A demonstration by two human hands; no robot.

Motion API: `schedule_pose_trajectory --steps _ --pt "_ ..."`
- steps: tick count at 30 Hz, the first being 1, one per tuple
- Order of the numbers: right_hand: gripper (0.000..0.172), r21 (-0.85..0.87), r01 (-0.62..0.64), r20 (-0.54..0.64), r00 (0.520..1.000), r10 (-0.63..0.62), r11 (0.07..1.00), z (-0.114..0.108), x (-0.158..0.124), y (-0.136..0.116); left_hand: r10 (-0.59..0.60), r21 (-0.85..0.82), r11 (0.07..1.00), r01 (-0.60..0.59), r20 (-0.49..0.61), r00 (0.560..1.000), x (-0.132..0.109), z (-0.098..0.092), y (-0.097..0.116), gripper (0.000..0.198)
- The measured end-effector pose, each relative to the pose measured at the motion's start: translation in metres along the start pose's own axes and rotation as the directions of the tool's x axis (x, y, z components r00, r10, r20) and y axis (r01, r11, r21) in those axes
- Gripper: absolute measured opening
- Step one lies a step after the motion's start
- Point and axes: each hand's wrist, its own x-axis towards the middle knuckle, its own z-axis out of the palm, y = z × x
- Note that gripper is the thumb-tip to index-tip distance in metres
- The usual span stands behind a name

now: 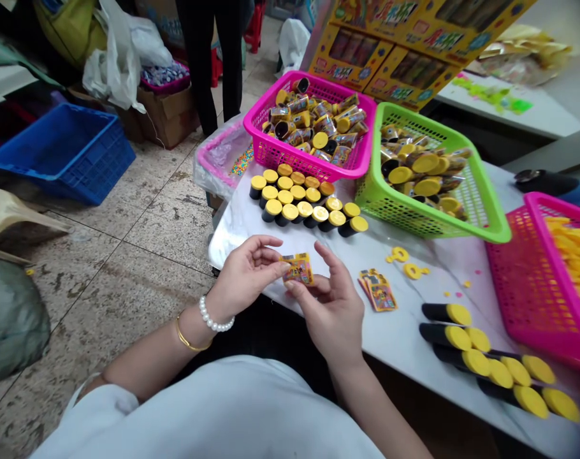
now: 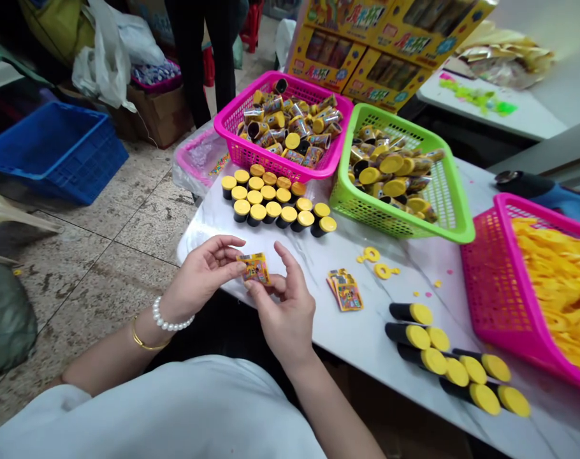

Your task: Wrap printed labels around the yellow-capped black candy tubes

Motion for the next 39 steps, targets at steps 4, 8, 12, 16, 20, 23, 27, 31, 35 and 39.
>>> schedule_pose_trajectory --steps 4,8,12,16,20,23,27,31,35,39 --pt "0.061 0.141 -0.131 0.254 0.963 0.092 0.981 -0.008 0.009 -0.004 -0.019 0.101 0.995 0.012 0.069 0.997 0.0 0.0 0.003 0.036" --pt "0.035 0.151 -0.256 0.322 0.926 0.198 0.955 -0.011 0.019 -0.007 0.056 0.214 0.974 -0.073 0.083 0.995 -0.001 0.001 -0.002 0.035" --pt "0.037 0.171 -0.198 0.169 0.971 0.169 0.965 -0.006 0.022 -0.006 0.254 0.261 0.938 -0.23 -0.06 0.965 -0.008 0.001 -0.004 0.03" --pt "0.027 0.141 -0.044 0.062 0.997 0.035 0.989 -0.002 0.019 -0.004 0.407 0.419 0.84 -0.344 -0.069 0.911 -0.018 -0.001 -0.001 0.018" --pt "0.021 0.082 0.055 0.065 0.996 -0.06 0.995 0.0 0.015 -0.003 0.408 0.475 0.808 -0.348 -0.024 0.913 -0.023 -0.001 -0.004 0.017" --pt "0.021 0.038 0.091 0.047 0.995 -0.093 0.995 0.002 0.013 -0.001 0.363 0.421 0.855 -0.304 -0.068 0.929 -0.024 -0.001 -0.008 0.017" --pt "0.023 -0.003 0.112 0.037 0.993 -0.112 0.994 0.003 0.013 0.001 0.307 0.339 0.909 -0.243 -0.149 0.94 -0.025 0.0 -0.007 0.018" --pt "0.02 -0.073 0.188 0.035 0.982 -0.186 0.98 0.005 0.012 0.002 0.325 0.393 0.882 -0.259 -0.11 0.939 -0.028 0.002 -0.001 0.01" --pt "0.015 -0.205 0.295 -0.007 0.953 -0.303 0.933 0.007 0.012 0.003 0.43 0.5 0.804 -0.32 -0.118 0.895 -0.029 0.001 -0.001 0.003" --pt "0.012 -0.277 0.36 -0.011 0.926 -0.377 0.891 0.008 0.014 0.003 0.446 0.525 0.788 -0.322 -0.125 0.886 -0.028 0.0 -0.001 0.004"
